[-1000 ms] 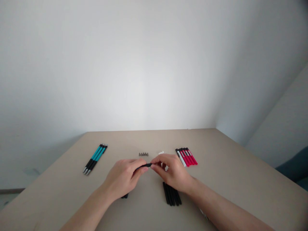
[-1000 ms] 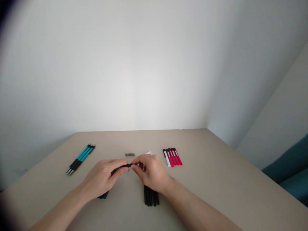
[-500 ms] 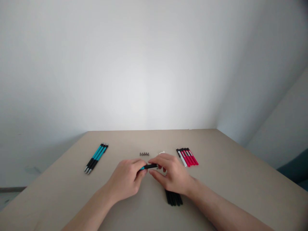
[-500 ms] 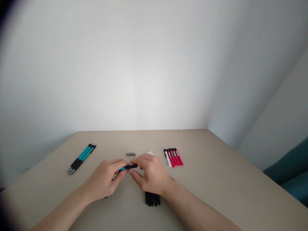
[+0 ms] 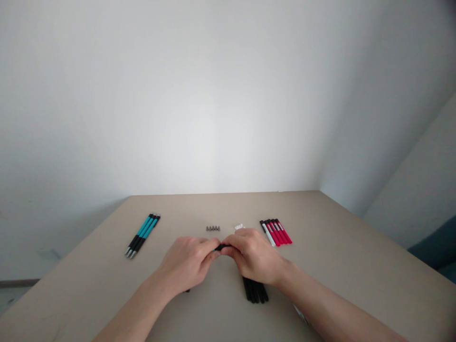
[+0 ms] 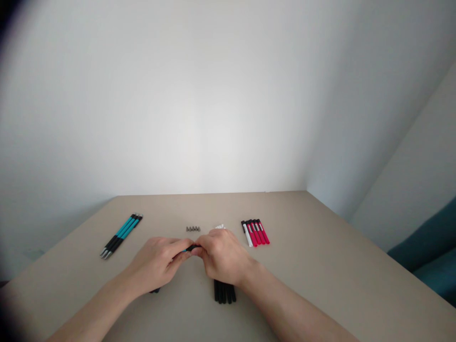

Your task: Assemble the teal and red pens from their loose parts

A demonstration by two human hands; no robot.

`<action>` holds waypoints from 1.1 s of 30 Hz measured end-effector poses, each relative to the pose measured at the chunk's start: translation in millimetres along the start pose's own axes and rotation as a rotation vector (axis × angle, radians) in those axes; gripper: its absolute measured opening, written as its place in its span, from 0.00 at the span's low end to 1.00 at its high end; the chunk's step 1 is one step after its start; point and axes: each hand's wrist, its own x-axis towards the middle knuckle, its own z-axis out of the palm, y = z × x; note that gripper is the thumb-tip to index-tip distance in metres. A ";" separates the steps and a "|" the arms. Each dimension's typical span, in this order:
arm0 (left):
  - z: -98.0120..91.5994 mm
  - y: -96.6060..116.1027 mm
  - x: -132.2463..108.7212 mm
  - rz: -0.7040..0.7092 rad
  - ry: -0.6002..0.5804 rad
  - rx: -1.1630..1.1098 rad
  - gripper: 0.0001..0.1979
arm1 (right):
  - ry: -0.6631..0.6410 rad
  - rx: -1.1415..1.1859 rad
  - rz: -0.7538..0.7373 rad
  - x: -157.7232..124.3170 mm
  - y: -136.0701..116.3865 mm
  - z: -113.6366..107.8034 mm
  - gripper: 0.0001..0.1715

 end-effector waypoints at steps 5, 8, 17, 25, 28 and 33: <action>-4.8 4.0 -0.1 -0.029 -0.008 0.045 0.13 | -0.051 -0.015 0.035 -0.3 -2.6 -2.6 0.11; -6.5 4.2 -0.4 -0.035 -0.006 0.047 0.13 | -0.095 -0.073 0.062 -1.0 -4.1 -3.3 0.15; -3.8 -1.2 -0.2 -0.003 0.025 0.048 0.14 | -0.128 -0.138 0.049 -3.7 -4.3 -3.4 0.19; -0.1 -5.0 -0.5 0.025 0.068 0.083 0.15 | -0.117 -0.133 0.049 -4.8 -5.2 -7.9 0.20; 0.4 -5.7 -0.8 0.021 0.079 0.088 0.16 | -0.096 -0.108 0.037 -5.3 -5.8 -8.7 0.20; -1.6 -5.1 -0.2 -0.001 0.073 0.104 0.19 | -0.059 -0.073 0.020 -5.0 -4.4 -6.1 0.21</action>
